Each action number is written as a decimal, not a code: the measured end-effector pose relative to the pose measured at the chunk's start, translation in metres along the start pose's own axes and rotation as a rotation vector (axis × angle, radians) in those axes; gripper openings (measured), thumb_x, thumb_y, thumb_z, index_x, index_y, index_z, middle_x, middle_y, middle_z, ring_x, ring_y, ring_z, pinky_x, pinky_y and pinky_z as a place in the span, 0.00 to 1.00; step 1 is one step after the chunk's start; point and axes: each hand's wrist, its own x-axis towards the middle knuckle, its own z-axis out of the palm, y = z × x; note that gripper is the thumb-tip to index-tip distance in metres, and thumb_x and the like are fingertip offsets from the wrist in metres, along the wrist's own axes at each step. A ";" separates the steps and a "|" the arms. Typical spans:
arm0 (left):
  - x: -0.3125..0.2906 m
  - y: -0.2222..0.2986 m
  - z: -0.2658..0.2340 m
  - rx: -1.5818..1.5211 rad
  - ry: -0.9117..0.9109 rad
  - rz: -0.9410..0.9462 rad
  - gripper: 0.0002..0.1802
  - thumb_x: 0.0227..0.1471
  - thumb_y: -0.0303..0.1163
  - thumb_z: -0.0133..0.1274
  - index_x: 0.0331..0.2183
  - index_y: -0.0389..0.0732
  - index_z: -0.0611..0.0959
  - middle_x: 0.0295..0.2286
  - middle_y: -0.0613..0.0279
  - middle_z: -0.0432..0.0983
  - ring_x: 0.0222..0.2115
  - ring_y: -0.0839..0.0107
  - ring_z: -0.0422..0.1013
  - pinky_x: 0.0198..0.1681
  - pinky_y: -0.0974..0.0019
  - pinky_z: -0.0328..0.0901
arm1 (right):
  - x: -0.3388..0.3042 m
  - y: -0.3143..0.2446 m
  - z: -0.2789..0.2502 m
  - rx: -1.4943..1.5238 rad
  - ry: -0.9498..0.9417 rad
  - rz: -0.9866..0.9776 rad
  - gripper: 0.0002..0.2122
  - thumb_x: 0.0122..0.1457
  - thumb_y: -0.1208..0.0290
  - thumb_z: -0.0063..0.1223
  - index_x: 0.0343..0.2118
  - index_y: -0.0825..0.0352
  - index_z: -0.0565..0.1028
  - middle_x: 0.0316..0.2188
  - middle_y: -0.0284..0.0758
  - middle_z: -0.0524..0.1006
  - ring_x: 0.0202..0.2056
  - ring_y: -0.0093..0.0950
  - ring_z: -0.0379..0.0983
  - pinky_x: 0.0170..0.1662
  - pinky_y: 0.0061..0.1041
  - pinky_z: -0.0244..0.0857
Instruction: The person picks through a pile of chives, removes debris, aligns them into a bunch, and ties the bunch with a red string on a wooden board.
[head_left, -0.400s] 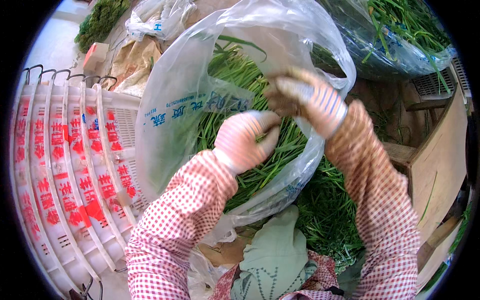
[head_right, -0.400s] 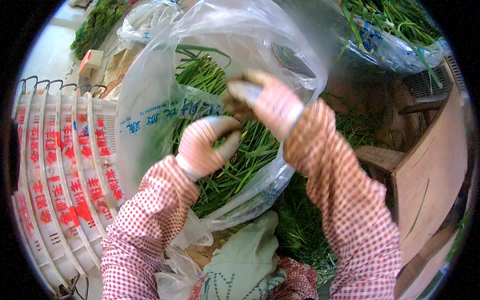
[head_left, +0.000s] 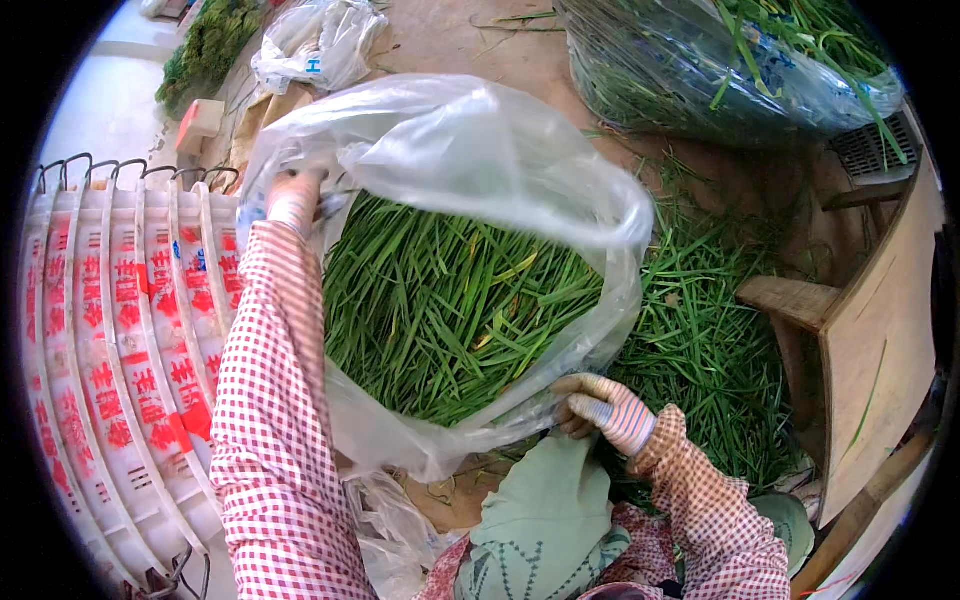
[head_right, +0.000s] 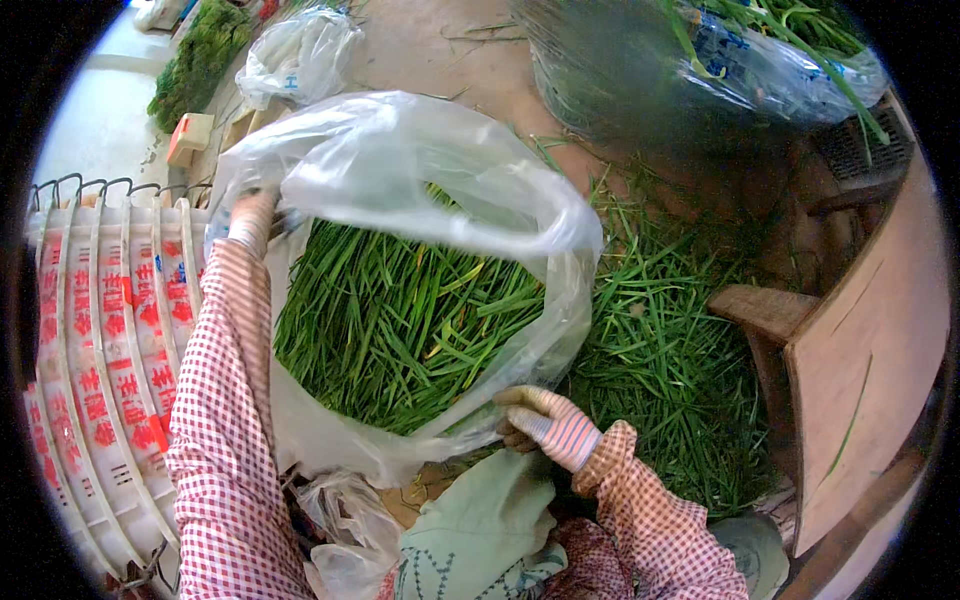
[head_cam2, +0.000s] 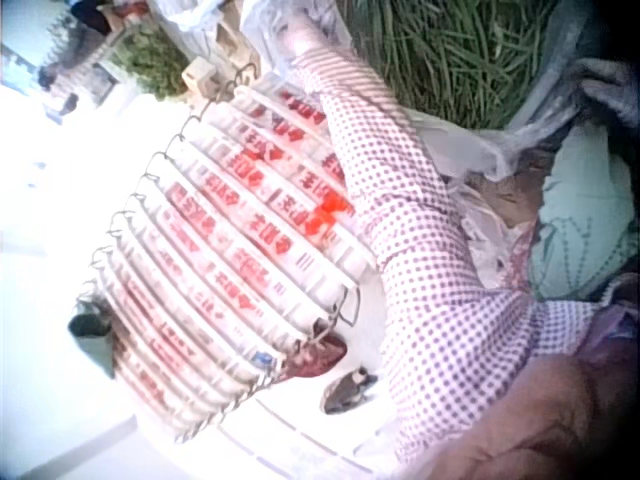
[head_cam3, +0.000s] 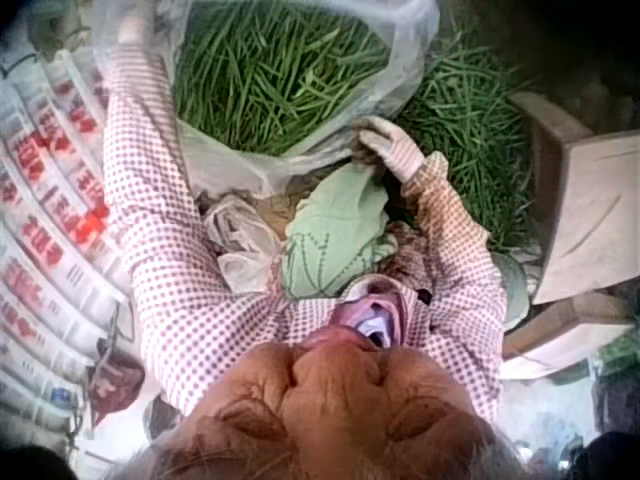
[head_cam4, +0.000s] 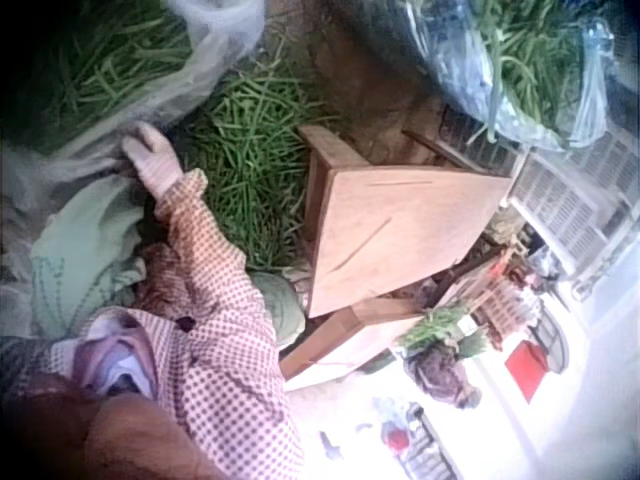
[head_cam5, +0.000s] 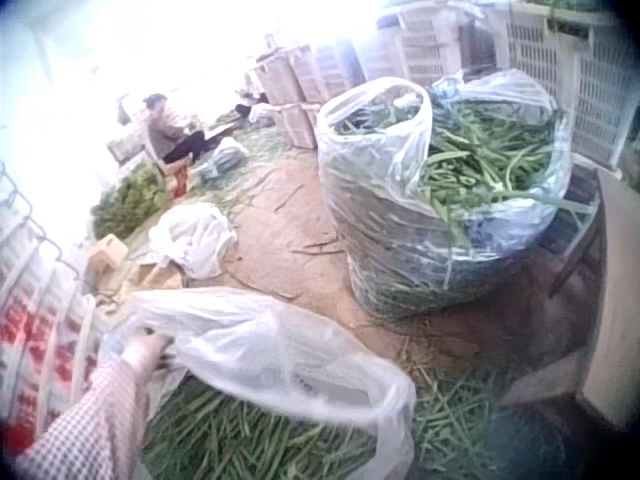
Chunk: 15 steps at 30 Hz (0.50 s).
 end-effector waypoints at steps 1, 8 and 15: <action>-0.026 0.002 0.003 0.543 0.199 0.368 0.35 0.42 0.39 0.61 0.50 0.32 0.71 0.42 0.49 0.75 0.40 0.62 0.73 0.48 0.65 0.66 | 0.001 -0.001 0.001 -0.006 -0.015 0.044 0.20 0.62 0.66 0.45 0.55 0.67 0.64 0.36 0.37 0.76 0.35 0.25 0.73 0.40 0.27 0.70; -0.069 -0.039 0.036 0.723 -0.337 0.392 0.34 0.42 0.39 0.61 0.49 0.30 0.73 0.42 0.47 0.76 0.46 0.62 0.71 0.51 0.66 0.62 | 0.074 -0.109 0.028 -0.097 0.063 -0.235 0.33 0.55 0.65 0.52 0.62 0.66 0.53 0.42 0.50 0.75 0.42 0.40 0.74 0.47 0.37 0.69; -0.072 -0.028 0.060 1.076 -0.245 0.399 0.63 0.28 0.44 0.72 0.59 0.29 0.54 0.54 0.43 0.62 0.56 0.55 0.60 0.59 0.63 0.55 | 0.058 -0.209 0.016 -0.049 0.005 -0.766 0.23 0.54 0.58 0.56 0.47 0.71 0.70 0.44 0.42 0.74 0.42 0.32 0.72 0.49 0.34 0.66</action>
